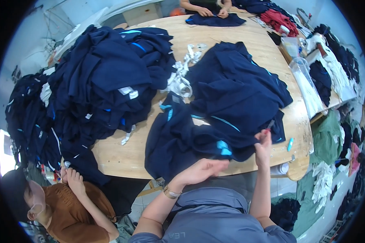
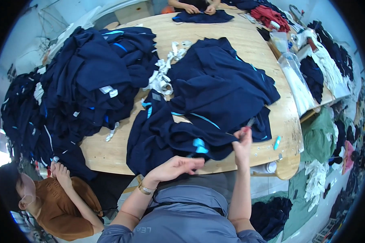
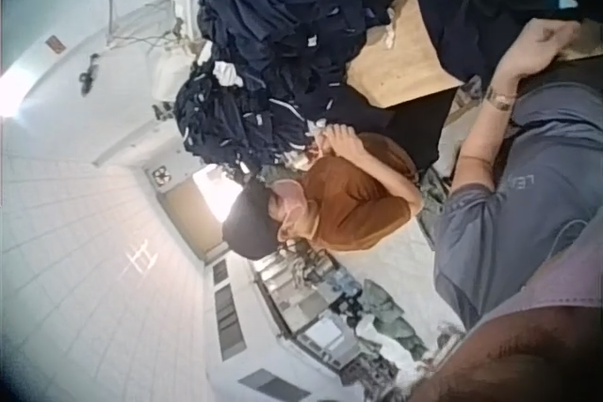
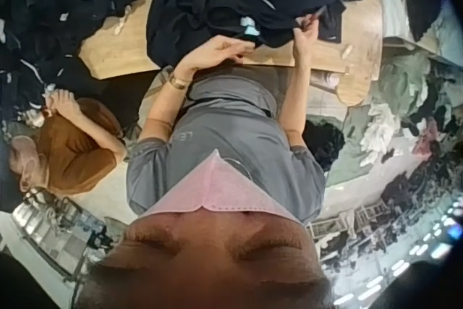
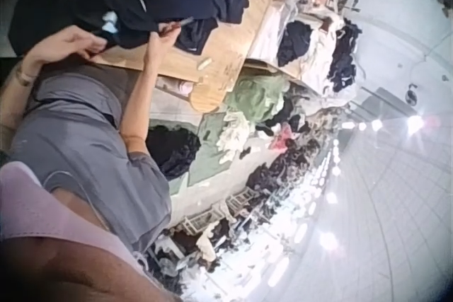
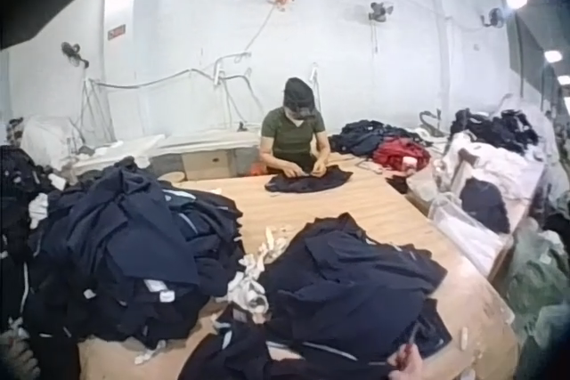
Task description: Trimming excess threads from navy blue clothing items using small scissors at a workshop table.
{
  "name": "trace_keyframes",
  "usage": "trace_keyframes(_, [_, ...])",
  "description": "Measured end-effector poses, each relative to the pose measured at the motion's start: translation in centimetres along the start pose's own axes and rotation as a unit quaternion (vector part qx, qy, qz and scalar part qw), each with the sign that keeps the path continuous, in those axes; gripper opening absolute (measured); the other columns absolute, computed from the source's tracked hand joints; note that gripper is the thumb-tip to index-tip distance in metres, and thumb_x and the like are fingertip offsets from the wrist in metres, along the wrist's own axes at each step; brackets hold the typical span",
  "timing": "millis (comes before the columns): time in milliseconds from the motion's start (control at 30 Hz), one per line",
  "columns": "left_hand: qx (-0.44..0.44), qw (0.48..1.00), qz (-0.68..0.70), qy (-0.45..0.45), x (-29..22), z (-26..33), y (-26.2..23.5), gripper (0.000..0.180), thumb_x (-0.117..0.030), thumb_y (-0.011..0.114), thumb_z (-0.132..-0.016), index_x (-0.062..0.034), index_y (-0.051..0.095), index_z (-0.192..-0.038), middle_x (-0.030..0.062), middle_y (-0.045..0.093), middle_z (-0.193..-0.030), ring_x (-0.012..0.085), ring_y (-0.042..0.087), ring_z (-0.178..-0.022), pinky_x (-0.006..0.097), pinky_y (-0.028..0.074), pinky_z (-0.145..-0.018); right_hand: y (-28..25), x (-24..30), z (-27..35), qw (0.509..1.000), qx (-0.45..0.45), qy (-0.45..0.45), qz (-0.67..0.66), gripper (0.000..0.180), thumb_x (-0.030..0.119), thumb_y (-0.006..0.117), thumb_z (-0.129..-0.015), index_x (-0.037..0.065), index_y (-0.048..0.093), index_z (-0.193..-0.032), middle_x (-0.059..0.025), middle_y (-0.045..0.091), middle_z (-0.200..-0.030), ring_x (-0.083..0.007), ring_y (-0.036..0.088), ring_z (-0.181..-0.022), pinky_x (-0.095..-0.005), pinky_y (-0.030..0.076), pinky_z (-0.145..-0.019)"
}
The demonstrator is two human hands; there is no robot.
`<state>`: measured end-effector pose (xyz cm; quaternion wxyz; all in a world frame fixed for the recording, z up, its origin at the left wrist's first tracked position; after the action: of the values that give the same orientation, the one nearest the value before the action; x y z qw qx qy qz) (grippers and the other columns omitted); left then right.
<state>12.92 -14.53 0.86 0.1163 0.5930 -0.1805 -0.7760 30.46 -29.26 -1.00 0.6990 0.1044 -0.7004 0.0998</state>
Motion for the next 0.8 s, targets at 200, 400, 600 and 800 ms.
trace_keyframes(200, [-0.443,0.83,-0.292,0.173,-8.7,1.3,-16.3,0.028,-0.02,0.064,-0.083,0.0012,0.063,-0.101,0.0142,0.067,-0.09,0.0205,0.065,-0.084,0.031,0.05,-0.075,-7.6,-2.7,-1.2,0.931,-0.165,0.049,-0.322,0.031,-0.011,0.056,-0.075,0.011,0.04,-0.091,-0.0025,0.051,-0.082,-0.0137,0.054,-0.071,-0.0285,0.049,-0.069])
trace_keyframes(400, [-0.479,0.745,-0.462,-0.038,-5.4,-0.7,-24.9,0.047,-0.031,0.073,-0.072,-0.0006,0.062,-0.107,0.0189,0.066,-0.093,0.0312,0.064,-0.087,0.037,0.049,-0.075,-8.9,0.6,0.2,0.931,-0.253,-0.033,-0.26,0.027,-0.006,0.056,-0.08,0.01,0.037,-0.092,-0.0065,0.053,-0.088,-0.0169,0.059,-0.077,-0.0302,0.05,-0.071])
trace_keyframes(600, [-0.535,0.616,-0.482,0.321,-17.1,4.3,-12.9,0.015,-0.012,0.066,-0.078,-0.0013,0.064,-0.088,0.0127,0.056,-0.073,0.0295,0.055,-0.067,0.039,0.045,-0.061,-7.2,2.0,0.7,0.945,-0.238,-0.059,-0.215,0.026,-0.006,0.054,-0.081,0.011,0.037,-0.09,-0.0047,0.054,-0.084,-0.0139,0.058,-0.067,-0.0254,0.049,-0.062])
trace_keyframes(800, [-0.016,0.829,-0.54,0.145,-7.6,5.0,2.5,0.027,-0.023,0.069,-0.079,-0.0012,0.061,-0.091,0.0116,0.058,-0.074,0.0288,0.057,-0.07,0.034,0.046,-0.064,-1.7,1.7,-0.2,0.961,-0.136,-0.005,-0.24,0.025,-0.003,0.057,-0.082,0.013,0.037,-0.083,-0.004,0.055,-0.079,-0.0141,0.056,-0.061,-0.0268,0.046,-0.056])
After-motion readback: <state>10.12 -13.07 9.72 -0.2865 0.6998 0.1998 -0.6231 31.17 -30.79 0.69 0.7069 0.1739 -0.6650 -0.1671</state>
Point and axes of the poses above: each hand's wrist, its own z-axis away from the middle knuckle, its own y-axis out of the palm, x = y × z, the point moved 9 cm from there along -z, towards the middle knuckle
